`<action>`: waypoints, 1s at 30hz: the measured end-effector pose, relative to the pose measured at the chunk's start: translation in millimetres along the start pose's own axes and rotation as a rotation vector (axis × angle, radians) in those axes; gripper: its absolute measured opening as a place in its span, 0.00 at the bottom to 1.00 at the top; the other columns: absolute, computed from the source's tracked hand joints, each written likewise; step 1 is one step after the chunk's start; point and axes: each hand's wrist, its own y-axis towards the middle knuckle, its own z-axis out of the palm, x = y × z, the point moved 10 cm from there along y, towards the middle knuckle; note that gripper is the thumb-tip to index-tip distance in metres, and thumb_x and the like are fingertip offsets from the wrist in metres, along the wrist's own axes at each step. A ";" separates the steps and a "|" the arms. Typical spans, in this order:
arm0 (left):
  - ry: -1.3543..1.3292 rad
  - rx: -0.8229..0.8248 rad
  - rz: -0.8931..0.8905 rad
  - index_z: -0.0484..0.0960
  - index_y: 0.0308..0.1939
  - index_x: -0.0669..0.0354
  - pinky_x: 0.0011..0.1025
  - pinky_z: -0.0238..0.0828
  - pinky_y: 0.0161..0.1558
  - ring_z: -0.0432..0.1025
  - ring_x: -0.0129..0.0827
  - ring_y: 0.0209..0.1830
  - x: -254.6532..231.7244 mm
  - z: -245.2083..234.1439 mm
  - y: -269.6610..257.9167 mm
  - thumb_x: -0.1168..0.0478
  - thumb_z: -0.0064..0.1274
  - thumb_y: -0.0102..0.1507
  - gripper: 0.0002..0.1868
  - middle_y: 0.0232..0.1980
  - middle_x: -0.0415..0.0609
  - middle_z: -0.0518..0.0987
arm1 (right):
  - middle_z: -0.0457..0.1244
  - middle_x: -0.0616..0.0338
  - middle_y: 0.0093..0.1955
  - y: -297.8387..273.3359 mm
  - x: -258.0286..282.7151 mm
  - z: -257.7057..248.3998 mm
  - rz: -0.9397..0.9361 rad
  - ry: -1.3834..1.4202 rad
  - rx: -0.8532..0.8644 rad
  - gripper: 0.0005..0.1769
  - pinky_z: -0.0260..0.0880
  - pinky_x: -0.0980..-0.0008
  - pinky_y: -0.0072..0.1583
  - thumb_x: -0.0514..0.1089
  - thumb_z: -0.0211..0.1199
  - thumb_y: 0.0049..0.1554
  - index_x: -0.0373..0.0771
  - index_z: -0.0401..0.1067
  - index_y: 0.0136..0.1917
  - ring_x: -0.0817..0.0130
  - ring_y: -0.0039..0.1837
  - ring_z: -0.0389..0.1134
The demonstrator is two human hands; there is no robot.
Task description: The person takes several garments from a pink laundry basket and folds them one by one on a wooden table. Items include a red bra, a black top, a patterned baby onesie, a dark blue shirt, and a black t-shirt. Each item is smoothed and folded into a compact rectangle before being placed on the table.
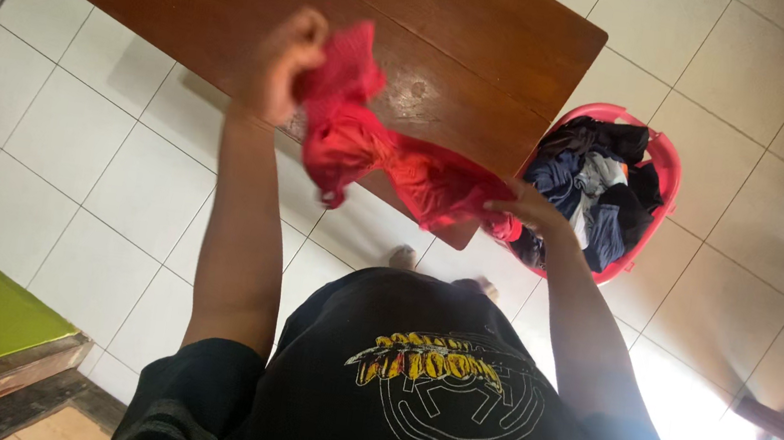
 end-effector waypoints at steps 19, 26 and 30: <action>0.162 -0.119 -0.214 0.70 0.43 0.59 0.25 0.61 0.34 0.65 0.24 0.34 135.2 39.3 -2.6 0.77 0.40 0.56 0.15 0.37 0.42 0.73 | 0.68 0.51 0.53 -94.0 262.0 37.4 -0.566 -0.490 -0.451 0.15 0.71 0.66 0.53 0.38 0.70 0.55 0.38 0.78 0.56 0.60 0.53 0.71; 0.324 -0.088 -0.179 0.68 0.32 0.58 0.23 0.59 0.33 0.62 0.20 0.32 135.5 37.3 -8.8 0.69 0.60 0.61 0.13 0.31 0.38 0.68 | 0.66 0.46 0.56 -114.1 286.7 38.8 -0.914 -0.542 -0.549 0.08 0.70 0.59 0.55 0.34 0.61 0.53 0.36 0.72 0.48 0.52 0.55 0.69; 0.334 -0.119 -0.122 0.66 0.26 0.58 0.26 0.58 0.29 0.61 0.22 0.26 123.8 41.8 -15.1 0.65 0.63 0.66 0.20 0.26 0.38 0.70 | 0.66 0.48 0.41 -69.8 241.5 16.3 -0.409 -0.405 -0.545 0.16 0.68 0.57 0.50 0.35 0.56 0.53 0.38 0.69 0.56 0.49 0.46 0.68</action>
